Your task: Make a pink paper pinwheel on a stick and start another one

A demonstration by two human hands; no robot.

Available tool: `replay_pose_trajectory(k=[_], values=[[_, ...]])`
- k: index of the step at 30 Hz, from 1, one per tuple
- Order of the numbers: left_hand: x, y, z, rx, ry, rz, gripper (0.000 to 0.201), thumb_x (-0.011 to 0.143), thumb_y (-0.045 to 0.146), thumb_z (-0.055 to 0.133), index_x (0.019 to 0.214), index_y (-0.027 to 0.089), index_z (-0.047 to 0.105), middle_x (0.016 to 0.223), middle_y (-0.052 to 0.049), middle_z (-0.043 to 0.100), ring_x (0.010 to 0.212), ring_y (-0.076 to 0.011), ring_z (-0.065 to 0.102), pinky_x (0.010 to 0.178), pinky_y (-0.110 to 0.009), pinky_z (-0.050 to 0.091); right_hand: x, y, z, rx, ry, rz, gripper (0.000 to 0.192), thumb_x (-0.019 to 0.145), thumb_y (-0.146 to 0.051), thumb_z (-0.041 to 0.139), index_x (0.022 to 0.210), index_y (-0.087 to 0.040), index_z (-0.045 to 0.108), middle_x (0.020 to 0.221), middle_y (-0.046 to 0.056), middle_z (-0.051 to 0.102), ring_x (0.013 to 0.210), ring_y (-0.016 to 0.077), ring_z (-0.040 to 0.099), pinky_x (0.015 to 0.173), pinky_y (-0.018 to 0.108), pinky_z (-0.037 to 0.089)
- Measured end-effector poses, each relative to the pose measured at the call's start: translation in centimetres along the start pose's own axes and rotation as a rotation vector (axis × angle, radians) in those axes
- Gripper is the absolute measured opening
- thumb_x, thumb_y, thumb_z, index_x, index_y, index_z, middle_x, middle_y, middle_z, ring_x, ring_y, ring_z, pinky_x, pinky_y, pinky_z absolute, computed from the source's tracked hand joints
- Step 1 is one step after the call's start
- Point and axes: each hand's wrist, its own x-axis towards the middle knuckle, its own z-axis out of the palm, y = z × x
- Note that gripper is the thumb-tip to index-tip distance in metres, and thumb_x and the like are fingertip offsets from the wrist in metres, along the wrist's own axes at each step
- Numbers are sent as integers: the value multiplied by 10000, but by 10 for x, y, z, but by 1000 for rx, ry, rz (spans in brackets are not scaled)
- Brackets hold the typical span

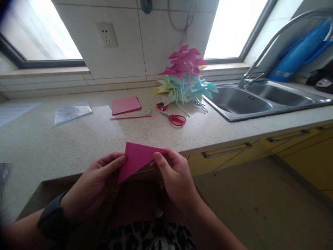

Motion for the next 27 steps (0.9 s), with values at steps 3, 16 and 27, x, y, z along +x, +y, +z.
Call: replay_pose_trajectory(k=[3, 16, 27], values=[[2, -2, -4, 56, -46, -5, 288, 772, 317, 842, 947, 138, 700, 830, -55, 766, 696, -136, 704, 657, -207, 559, 1, -1, 1, 13, 61, -2, 236, 910, -422, 676, 827, -202, 703, 702, 6, 706, 653, 137, 652, 628, 244, 513], [3, 11, -9, 427, -141, 125, 240, 786, 389, 821, 838, 160, 771, 706, -6, 715, 660, -111, 646, 624, -186, 519, 0, -5, -15, -29, -116, 8, 213, 927, -387, 669, 831, -200, 702, 755, -6, 693, 686, 113, 598, 634, 218, 483], [2, 5, -8, 349, -44, 174, 330, 745, 434, 843, 860, 143, 739, 745, -9, 742, 636, -92, 656, 624, -181, 539, -16, 8, 12, 20, -371, 186, 256, 959, -377, 616, 1067, -197, 764, 922, 39, 748, 749, 139, 605, 667, 254, 460]])
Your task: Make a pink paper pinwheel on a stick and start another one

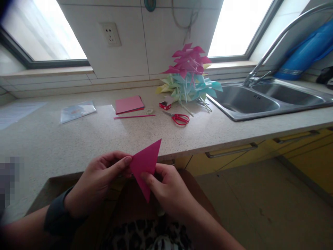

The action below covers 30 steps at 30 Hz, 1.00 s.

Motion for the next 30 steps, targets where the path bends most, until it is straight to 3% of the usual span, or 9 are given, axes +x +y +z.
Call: replay_pose_trajectory(k=[4, 8, 10, 12, 16, 20, 24, 27, 30], values=[[4, 0, -2, 61, -39, -9, 322, 795, 439, 798, 902, 146, 722, 806, -21, 749, 684, -105, 669, 666, -208, 556, 3, -6, -7, -73, 14, 17, 218, 951, -360, 613, 977, -193, 750, 873, 20, 734, 706, 126, 585, 624, 236, 439], [8, 0, -11, 330, -29, 119, 300, 873, 443, 709, 963, 158, 682, 780, -21, 720, 686, -135, 649, 626, -246, 537, 11, -15, -20, -313, 180, -26, 185, 908, -338, 657, 1036, -216, 709, 800, -4, 717, 687, 140, 599, 624, 255, 432], [11, 1, -16, 539, 26, 285, 260, 899, 399, 682, 1028, 174, 664, 826, -26, 714, 697, -152, 636, 620, -276, 529, 19, -20, -28, -472, 254, -91, 309, 890, -325, 676, 1186, -244, 636, 706, -43, 681, 634, 144, 581, 606, 264, 413], [14, 2, -21, 796, 58, 534, 207, 923, 321, 650, 1081, 189, 664, 921, -43, 712, 787, -181, 641, 692, -325, 542, 30, -24, -36, -594, 233, -124, 290, 912, -312, 649, 1191, -248, 599, 714, -45, 696, 639, 150, 601, 630, 276, 418], [21, 0, -25, 1213, -101, 947, 262, 965, 230, 575, 1206, 178, 667, 1170, -92, 700, 1072, -253, 613, 916, -435, 532, 51, -27, -43, -868, 174, -123, 206, 910, -257, 639, 1114, -225, 640, 743, -8, 722, 683, 174, 634, 664, 298, 417], [23, -7, -24, 1446, -175, 943, 328, 969, 274, 578, 1266, 152, 643, 1243, -95, 702, 1145, -301, 596, 971, -507, 510, 58, -25, -41, -1060, 204, -112, 239, 907, -287, 648, 1132, -206, 656, 781, 29, 722, 718, 205, 649, 656, 315, 433], [19, -10, -21, 1465, -161, 868, 338, 967, 255, 571, 1292, 178, 622, 1280, -72, 686, 1160, -288, 584, 992, -495, 498, 57, -32, -42, -1324, 207, -221, 218, 905, -357, 664, 1022, -179, 713, 809, 74, 723, 817, 267, 650, 736, 385, 479], [14, -8, -16, 1470, -176, 792, 371, 953, 219, 578, 1319, 161, 593, 1271, -93, 670, 1140, -285, 582, 993, -483, 498, 59, -38, -44, -1356, 30, -470, 300, 960, -363, 593, 1168, -174, 699, 1116, 115, 732, 1068, 293, 629, 936, 444, 479], [11, -6, -11, 1474, -187, 726, 324, 940, 213, 591, 1255, 137, 608, 1248, -111, 661, 1132, -297, 571, 1002, -494, 488, 65, -37, -44, -1288, -261, -624, 463, 1006, -442, 514, 1395, -199, 578, 1457, 105, 582, 1344, 283, 510, 1121, 474, 383]])
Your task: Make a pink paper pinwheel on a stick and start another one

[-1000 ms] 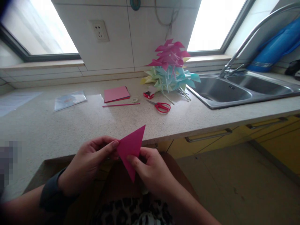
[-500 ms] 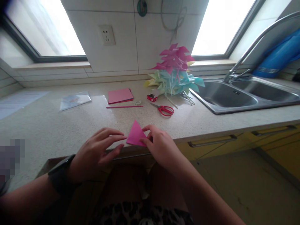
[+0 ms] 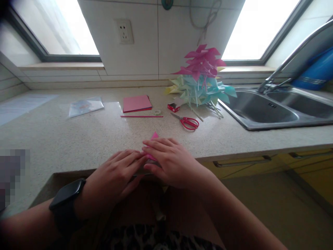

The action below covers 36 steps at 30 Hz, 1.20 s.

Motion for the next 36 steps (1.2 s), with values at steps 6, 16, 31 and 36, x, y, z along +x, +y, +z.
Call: replay_pose_trajectory(k=[6, 16, 31, 36], values=[[3, 2, -4, -20, -32, -16, 256, 930, 234, 606, 1172, 153, 622, 1184, -97, 655, 1100, -297, 556, 996, -497, 470, 5, 13, 11, 93, -129, -130, 669, 1000, -532, 485, 1516, -109, 430, 1536, 165, 473, 1450, 259, 416, 1227, 443, 275], [3, -2, -6, -45, -44, -8, 339, 925, 253, 586, 1248, 154, 611, 1163, -97, 662, 1069, -299, 557, 960, -497, 461, 20, 42, -6, -2, -237, -133, 637, 1036, -538, 377, 1534, -141, 403, 1528, 118, 487, 1497, 281, 321, 1264, 514, 92], [0, -4, -6, -16, -10, 20, 405, 914, 240, 588, 1308, 147, 598, 1225, -117, 665, 1094, -303, 569, 975, -494, 469, 31, 76, 5, -99, -101, 25, 485, 1076, -388, 279, 1476, -234, 506, 1504, 1, 532, 1514, 283, 276, 1264, 572, 66], [2, -5, -4, 26, -14, 25, 379, 920, 216, 562, 1289, 143, 600, 1134, -118, 653, 1042, -304, 569, 934, -495, 504, 11, 59, 1, -6, 82, 177, 522, 1029, -354, 420, 1513, -160, 436, 1553, 125, 459, 1488, 289, 342, 1205, 549, 309]])
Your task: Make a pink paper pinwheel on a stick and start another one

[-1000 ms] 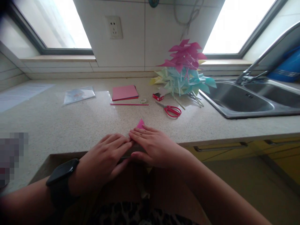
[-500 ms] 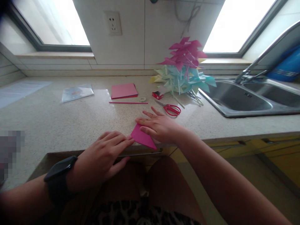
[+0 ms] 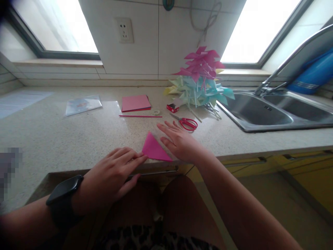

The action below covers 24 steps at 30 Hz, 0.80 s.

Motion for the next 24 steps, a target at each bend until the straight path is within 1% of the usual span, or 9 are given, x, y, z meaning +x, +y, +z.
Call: replay_pose_trajectory(k=[2, 4, 6, 9, 11, 13, 17, 20, 24], values=[[1, 0, 3, 11, 14, 1, 373, 915, 209, 559, 1277, 126, 598, 1121, -127, 632, 1052, -312, 559, 938, -498, 511, -15, -17, -2, 43, 108, -20, 462, 994, -260, 472, 1441, -156, 527, 1495, 122, 540, 1431, 266, 448, 1191, 508, 360], [1, -1, 8, 21, 40, 1, 397, 909, 207, 558, 1291, 102, 575, 1131, -147, 611, 1086, -326, 547, 953, -504, 512, -29, -39, 0, 63, 164, -42, 434, 974, -193, 472, 1397, -189, 568, 1452, 97, 589, 1363, 243, 531, 1182, 499, 383], [1, -2, 13, 15, 61, 12, 418, 900, 205, 561, 1300, 86, 553, 1159, -164, 598, 1108, -327, 545, 969, -503, 514, -41, -61, 8, 73, 165, -95, 465, 946, -183, 492, 1407, -191, 556, 1458, 93, 584, 1362, 251, 531, 1158, 497, 419], [2, -7, 16, -19, 77, 44, 392, 863, 208, 601, 1233, 84, 566, 1210, -176, 594, 1132, -322, 549, 1026, -507, 493, -50, -80, 25, 56, 109, -92, 519, 924, -199, 515, 1442, -168, 522, 1480, 107, 557, 1374, 264, 519, 1169, 496, 411], [2, -12, 15, -54, 84, 57, 371, 855, 215, 615, 1201, 89, 574, 1227, -177, 604, 1145, -319, 561, 1047, -503, 486, -52, -83, 34, 27, 103, -84, 549, 921, -190, 510, 1467, -140, 488, 1491, 122, 543, 1388, 258, 504, 1192, 493, 384], [3, -17, 12, -95, 82, 64, 375, 879, 225, 597, 1230, 96, 566, 1252, -175, 616, 1148, -306, 583, 1032, -483, 504, -52, -81, 40, -5, 108, -74, 549, 919, -172, 499, 1464, -107, 484, 1484, 134, 548, 1395, 253, 495, 1217, 488, 348], [5, -24, 7, -103, 48, 113, 364, 913, 220, 561, 1255, 103, 594, 1305, -168, 640, 1233, -312, 579, 1090, -491, 465, -54, -78, 42, -28, 97, -74, 532, 932, -169, 481, 1457, -88, 484, 1504, 119, 531, 1418, 240, 464, 1245, 469, 299], [6, -24, 5, -122, 8, 100, 347, 909, 201, 562, 1234, 102, 628, 1319, -164, 648, 1260, -307, 574, 1138, -477, 427, -53, -82, 41, -12, 131, -90, 512, 947, -181, 467, 1450, -97, 493, 1495, 107, 544, 1410, 226, 473, 1244, 449, 305], [4, -19, 0, -190, -21, 43, 362, 918, 193, 561, 1267, 117, 620, 1396, -142, 599, 1295, -266, 549, 1160, -408, 414, -48, -91, 43, 37, 191, -149, 532, 937, -201, 487, 1443, -36, 481, 1472, 139, 562, 1389, 222, 495, 1223, 408, 349]])
